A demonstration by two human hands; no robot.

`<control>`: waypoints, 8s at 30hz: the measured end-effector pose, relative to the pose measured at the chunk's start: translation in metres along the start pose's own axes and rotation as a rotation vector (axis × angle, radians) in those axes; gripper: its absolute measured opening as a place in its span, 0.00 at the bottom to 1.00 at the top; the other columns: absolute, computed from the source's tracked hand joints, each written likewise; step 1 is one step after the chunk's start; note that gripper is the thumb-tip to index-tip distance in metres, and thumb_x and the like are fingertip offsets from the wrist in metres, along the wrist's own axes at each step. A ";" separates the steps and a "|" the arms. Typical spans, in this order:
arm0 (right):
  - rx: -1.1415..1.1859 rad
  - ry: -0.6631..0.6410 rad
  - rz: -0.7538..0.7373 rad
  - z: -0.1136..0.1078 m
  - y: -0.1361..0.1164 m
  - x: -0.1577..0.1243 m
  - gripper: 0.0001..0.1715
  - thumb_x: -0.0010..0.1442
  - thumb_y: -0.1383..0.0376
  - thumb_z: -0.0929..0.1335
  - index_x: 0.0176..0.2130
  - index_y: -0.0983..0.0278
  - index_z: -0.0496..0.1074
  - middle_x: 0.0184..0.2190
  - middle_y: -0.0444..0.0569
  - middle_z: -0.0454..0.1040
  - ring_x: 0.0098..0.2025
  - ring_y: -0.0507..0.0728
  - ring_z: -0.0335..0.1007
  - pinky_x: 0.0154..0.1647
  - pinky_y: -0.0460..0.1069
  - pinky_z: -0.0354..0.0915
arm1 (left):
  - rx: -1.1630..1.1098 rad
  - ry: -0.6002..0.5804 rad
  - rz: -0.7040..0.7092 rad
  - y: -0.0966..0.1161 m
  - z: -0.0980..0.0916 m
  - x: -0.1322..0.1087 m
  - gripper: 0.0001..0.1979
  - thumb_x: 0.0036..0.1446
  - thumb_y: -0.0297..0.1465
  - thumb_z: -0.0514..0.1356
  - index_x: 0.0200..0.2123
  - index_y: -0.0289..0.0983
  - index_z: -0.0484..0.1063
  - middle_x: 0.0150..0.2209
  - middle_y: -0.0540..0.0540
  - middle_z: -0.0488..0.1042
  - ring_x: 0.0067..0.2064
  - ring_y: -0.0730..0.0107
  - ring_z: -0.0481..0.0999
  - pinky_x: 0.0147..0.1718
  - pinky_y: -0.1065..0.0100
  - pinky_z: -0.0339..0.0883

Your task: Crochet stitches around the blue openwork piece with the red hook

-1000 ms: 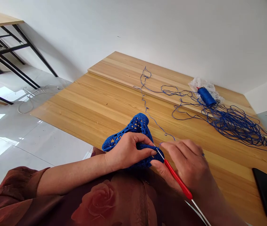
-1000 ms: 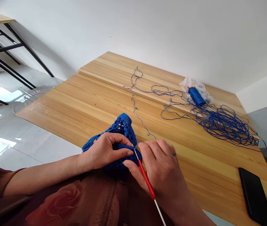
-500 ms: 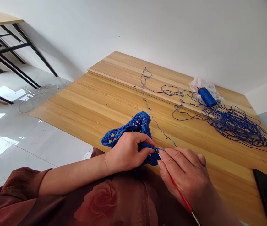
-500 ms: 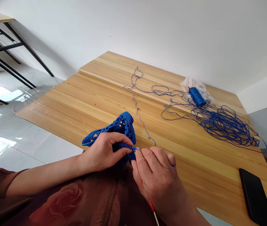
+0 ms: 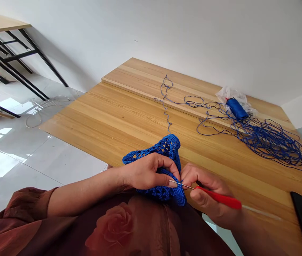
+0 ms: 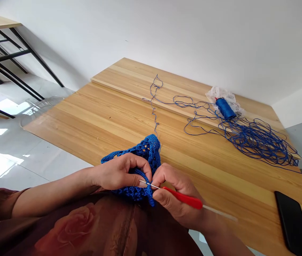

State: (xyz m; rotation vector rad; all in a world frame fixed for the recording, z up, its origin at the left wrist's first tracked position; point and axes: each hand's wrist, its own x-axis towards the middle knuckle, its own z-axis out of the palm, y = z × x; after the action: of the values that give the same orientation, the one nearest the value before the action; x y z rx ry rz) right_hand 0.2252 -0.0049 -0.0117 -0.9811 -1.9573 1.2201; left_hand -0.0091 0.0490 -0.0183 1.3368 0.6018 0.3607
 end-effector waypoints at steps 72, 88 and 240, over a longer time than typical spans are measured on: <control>-0.476 0.270 -0.204 0.014 0.016 -0.007 0.14 0.64 0.67 0.69 0.50 0.61 0.75 0.43 0.51 0.77 0.46 0.59 0.71 0.50 0.55 0.67 | 0.218 0.185 -0.061 0.000 0.005 0.004 0.13 0.54 0.38 0.67 0.36 0.33 0.77 0.33 0.48 0.78 0.36 0.69 0.74 0.37 0.70 0.65; -0.061 0.110 -0.066 -0.008 0.010 0.000 0.13 0.70 0.66 0.64 0.45 0.58 0.79 0.39 0.49 0.79 0.42 0.56 0.75 0.43 0.52 0.73 | 0.034 0.091 -0.168 -0.001 -0.004 0.002 0.12 0.56 0.36 0.65 0.38 0.32 0.77 0.30 0.50 0.73 0.32 0.72 0.68 0.32 0.71 0.62; 0.067 0.427 0.274 0.016 0.021 -0.008 0.15 0.68 0.55 0.66 0.41 0.59 0.80 0.34 0.46 0.81 0.37 0.55 0.77 0.40 0.47 0.75 | 0.634 0.208 0.066 0.021 0.002 0.000 0.10 0.63 0.36 0.60 0.36 0.37 0.79 0.29 0.51 0.77 0.29 0.73 0.71 0.29 0.72 0.62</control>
State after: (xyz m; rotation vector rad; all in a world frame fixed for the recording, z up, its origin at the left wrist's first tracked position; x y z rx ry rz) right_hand 0.2221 -0.0125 -0.0382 -1.3799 -1.4765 1.0982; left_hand -0.0060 0.0516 0.0028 1.9438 0.8926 0.3804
